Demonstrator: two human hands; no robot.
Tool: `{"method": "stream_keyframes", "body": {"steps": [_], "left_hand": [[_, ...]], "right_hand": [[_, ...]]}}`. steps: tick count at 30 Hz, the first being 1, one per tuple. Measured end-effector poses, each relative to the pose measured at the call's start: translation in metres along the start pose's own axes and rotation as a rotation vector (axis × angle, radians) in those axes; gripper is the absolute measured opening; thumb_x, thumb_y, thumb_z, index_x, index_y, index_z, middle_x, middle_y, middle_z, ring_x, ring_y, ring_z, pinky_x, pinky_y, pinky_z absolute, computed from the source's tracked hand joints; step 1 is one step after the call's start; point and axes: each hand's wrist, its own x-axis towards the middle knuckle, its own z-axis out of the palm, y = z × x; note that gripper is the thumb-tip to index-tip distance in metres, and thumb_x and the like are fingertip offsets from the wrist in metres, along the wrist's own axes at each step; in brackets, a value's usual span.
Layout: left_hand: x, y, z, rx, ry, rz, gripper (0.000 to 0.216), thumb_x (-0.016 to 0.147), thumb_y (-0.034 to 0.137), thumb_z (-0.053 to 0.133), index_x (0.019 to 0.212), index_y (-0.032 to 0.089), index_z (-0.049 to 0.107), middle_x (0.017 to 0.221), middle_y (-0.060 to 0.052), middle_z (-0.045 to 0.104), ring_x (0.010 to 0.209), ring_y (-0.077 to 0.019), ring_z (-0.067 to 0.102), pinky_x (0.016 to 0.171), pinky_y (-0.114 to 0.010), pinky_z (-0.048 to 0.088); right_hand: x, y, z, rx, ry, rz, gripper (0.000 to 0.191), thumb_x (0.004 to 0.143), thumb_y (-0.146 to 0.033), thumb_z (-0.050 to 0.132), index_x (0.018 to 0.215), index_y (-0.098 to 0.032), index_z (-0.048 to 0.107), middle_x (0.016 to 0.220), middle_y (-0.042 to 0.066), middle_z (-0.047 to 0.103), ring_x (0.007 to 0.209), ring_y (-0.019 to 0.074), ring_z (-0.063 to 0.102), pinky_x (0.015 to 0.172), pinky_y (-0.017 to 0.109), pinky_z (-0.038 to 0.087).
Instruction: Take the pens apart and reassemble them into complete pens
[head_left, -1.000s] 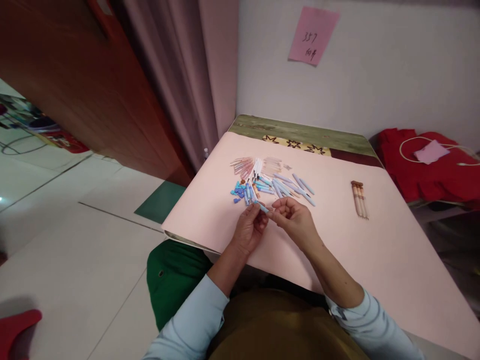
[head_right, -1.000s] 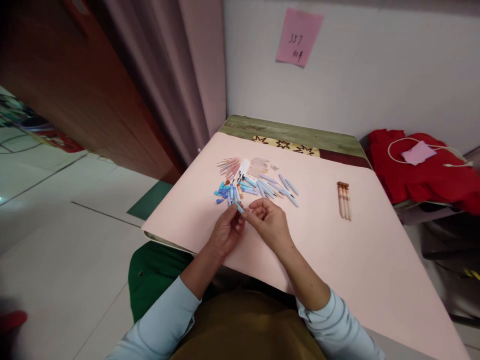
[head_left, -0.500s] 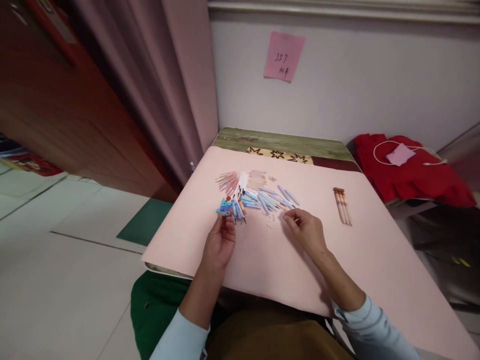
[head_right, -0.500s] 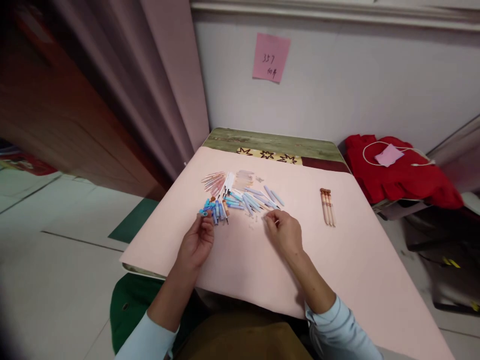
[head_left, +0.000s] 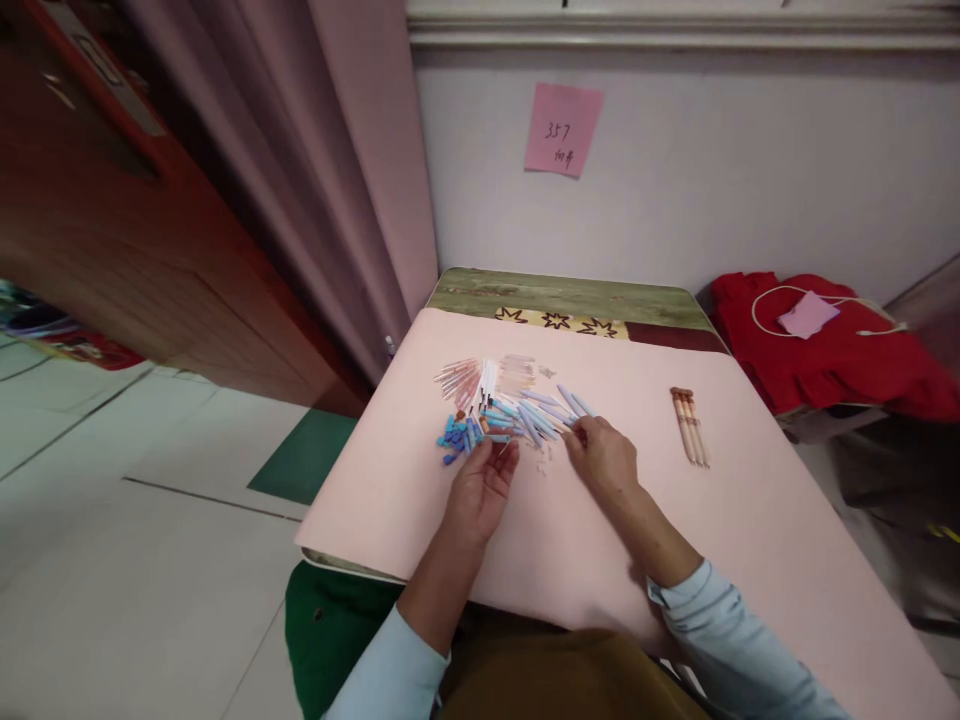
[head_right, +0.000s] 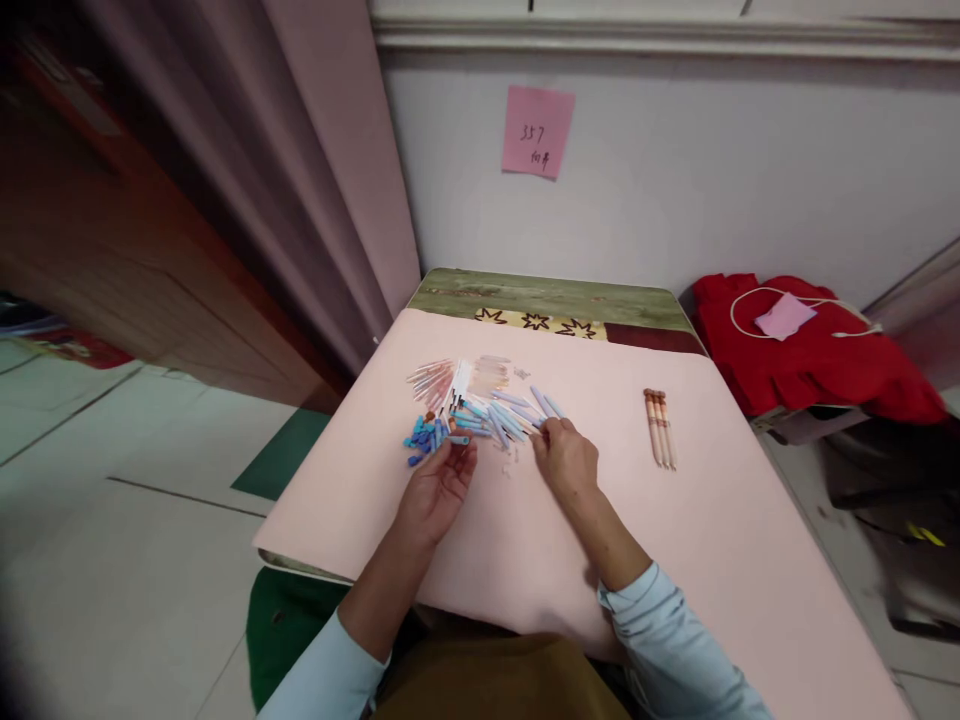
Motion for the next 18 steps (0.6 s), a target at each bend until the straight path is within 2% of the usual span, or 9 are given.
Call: {"method": "stream_keyframes", "body": {"steps": [3, 7, 12, 18], "left_hand": [[-0.001, -0.001, -0.005, 0.010, -0.010, -0.033, 0.011, 0.088, 0.010, 0.058, 0.094, 0.012, 0.067, 0.084, -0.007, 0.072, 0.075, -0.0134, 0.071, 0.073, -0.025, 0.061], [-0.001, 0.011, -0.020, -0.035, -0.013, -0.044, 0.017, 0.093, 0.012, 0.051, 0.100, 0.012, 0.066, 0.085, -0.006, 0.072, 0.074, -0.0113, 0.071, 0.069, -0.020, 0.060], [-0.005, 0.021, -0.041, -0.065, 0.012, 0.010, 0.021, 0.095, 0.010, 0.046, 0.098, 0.013, 0.066, 0.086, -0.005, 0.073, 0.073, -0.0100, 0.071, 0.067, -0.017, 0.059], [-0.015, 0.002, -0.049, 0.072, -0.182, -0.141, 0.015, 0.085, 0.014, 0.064, 0.099, 0.010, 0.067, 0.083, -0.006, 0.070, 0.066, -0.0112, 0.069, 0.061, -0.019, 0.059]], "right_hand": [[0.002, -0.001, 0.002, -0.022, -0.005, -0.001, 0.020, 0.089, -0.035, 0.053, 0.090, -0.020, 0.067, 0.092, 0.006, 0.067, 0.071, 0.0164, 0.059, 0.059, 0.027, 0.032], [-0.001, 0.000, -0.012, -0.021, -0.037, 0.020, 0.020, 0.088, -0.035, 0.053, 0.085, -0.021, 0.067, 0.085, 0.004, 0.068, 0.070, 0.0168, 0.059, 0.059, 0.028, 0.031], [-0.024, 0.002, -0.027, 0.002, -0.092, 0.030, 0.021, 0.088, -0.039, 0.052, 0.085, -0.022, 0.065, 0.085, 0.003, 0.069, 0.069, 0.0167, 0.059, 0.058, 0.027, 0.030], [-0.047, 0.012, -0.024, -0.033, -0.109, 0.066, 0.024, 0.089, -0.041, 0.050, 0.086, -0.022, 0.064, 0.085, 0.003, 0.068, 0.068, 0.0171, 0.059, 0.058, 0.027, 0.030]]}}
